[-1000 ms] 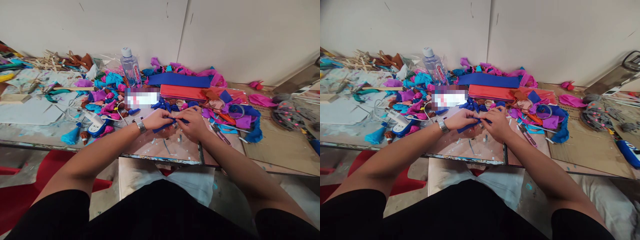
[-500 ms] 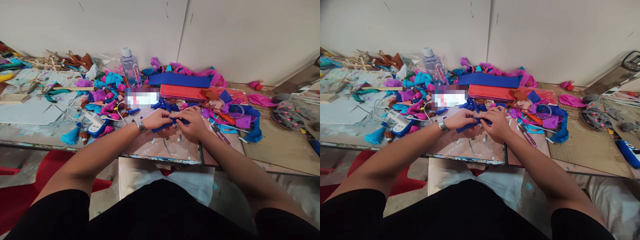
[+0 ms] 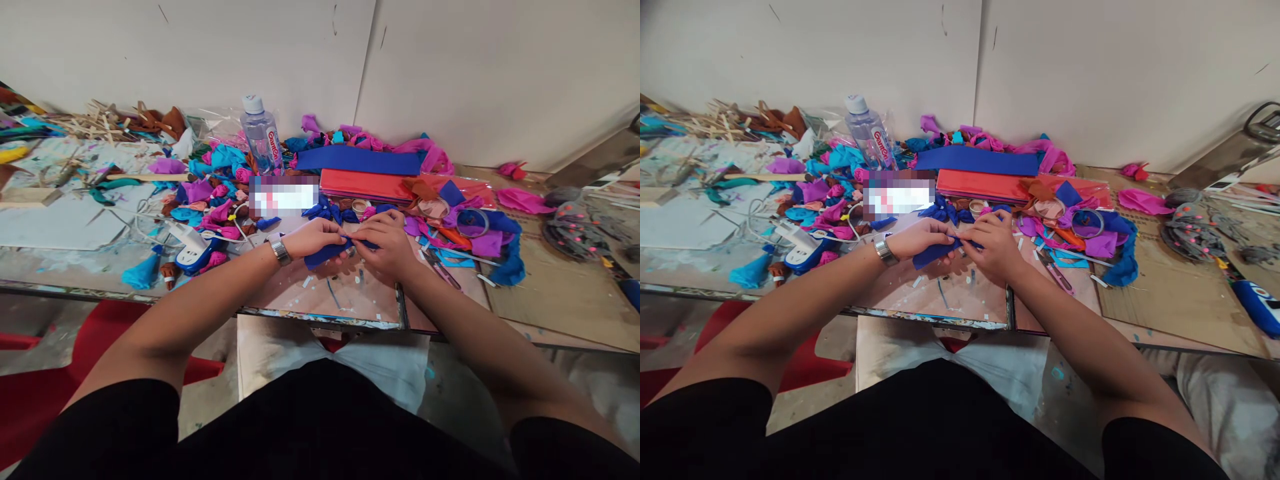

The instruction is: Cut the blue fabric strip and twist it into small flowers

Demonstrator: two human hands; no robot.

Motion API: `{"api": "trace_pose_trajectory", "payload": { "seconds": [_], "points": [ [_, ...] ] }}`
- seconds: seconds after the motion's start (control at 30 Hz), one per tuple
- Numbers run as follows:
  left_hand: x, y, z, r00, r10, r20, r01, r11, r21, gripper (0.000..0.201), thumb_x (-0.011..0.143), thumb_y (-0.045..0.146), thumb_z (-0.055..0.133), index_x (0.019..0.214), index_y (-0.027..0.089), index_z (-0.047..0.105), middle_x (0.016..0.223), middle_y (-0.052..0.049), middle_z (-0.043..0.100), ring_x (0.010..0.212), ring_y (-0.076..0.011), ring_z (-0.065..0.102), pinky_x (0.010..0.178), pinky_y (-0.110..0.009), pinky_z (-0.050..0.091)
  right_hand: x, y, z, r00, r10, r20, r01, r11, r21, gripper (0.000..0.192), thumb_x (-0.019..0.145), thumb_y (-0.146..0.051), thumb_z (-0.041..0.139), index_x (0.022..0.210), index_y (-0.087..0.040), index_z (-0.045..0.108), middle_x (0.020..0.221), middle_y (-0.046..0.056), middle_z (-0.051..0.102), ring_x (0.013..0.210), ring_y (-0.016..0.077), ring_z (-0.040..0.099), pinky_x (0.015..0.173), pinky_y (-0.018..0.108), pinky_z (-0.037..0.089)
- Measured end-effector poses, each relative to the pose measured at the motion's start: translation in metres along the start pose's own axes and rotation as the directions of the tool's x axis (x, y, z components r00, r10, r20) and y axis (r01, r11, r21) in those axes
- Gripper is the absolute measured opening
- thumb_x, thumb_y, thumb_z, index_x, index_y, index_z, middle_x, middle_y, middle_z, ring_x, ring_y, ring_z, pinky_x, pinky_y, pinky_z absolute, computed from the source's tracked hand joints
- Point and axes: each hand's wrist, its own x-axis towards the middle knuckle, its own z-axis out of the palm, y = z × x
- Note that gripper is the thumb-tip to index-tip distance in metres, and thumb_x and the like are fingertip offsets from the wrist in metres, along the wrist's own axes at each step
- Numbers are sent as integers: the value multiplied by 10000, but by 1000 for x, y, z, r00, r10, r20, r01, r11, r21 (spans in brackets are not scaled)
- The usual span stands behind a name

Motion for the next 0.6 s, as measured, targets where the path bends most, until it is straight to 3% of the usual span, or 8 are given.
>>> {"api": "trace_pose_trajectory", "payload": {
  "seconds": [0.17,0.4,0.6],
  "points": [
    [2,-4,-2,999,39,15,-38,999,-14,341,927,439,840,931,110,747,772,-86,809,642,-180,774,665,-287,636,0,2,-1,998,-63,-22,62,997,-38,136,1048,-297,700,1010,-293,830,1006,12,873,1024,262,730,1058,528,365],
    [1,-2,0,993,118,29,-119,991,56,280,930,359,833,821,126,725,715,-48,782,617,-140,729,642,-242,594,0,-1,-2,1000,-28,5,28,999,-21,113,1035,-319,717,1057,-289,823,1023,24,869,1042,271,726,1081,530,358],
    [3,-3,0,993,118,-9,-117,988,99,216,950,301,790,835,127,730,722,-47,781,606,-142,733,624,-243,588,-2,0,0,1000,-27,1,27,1000,-13,103,1030,-306,727,1056,-278,823,1014,22,863,1043,267,724,1076,520,351]
  ]
}}
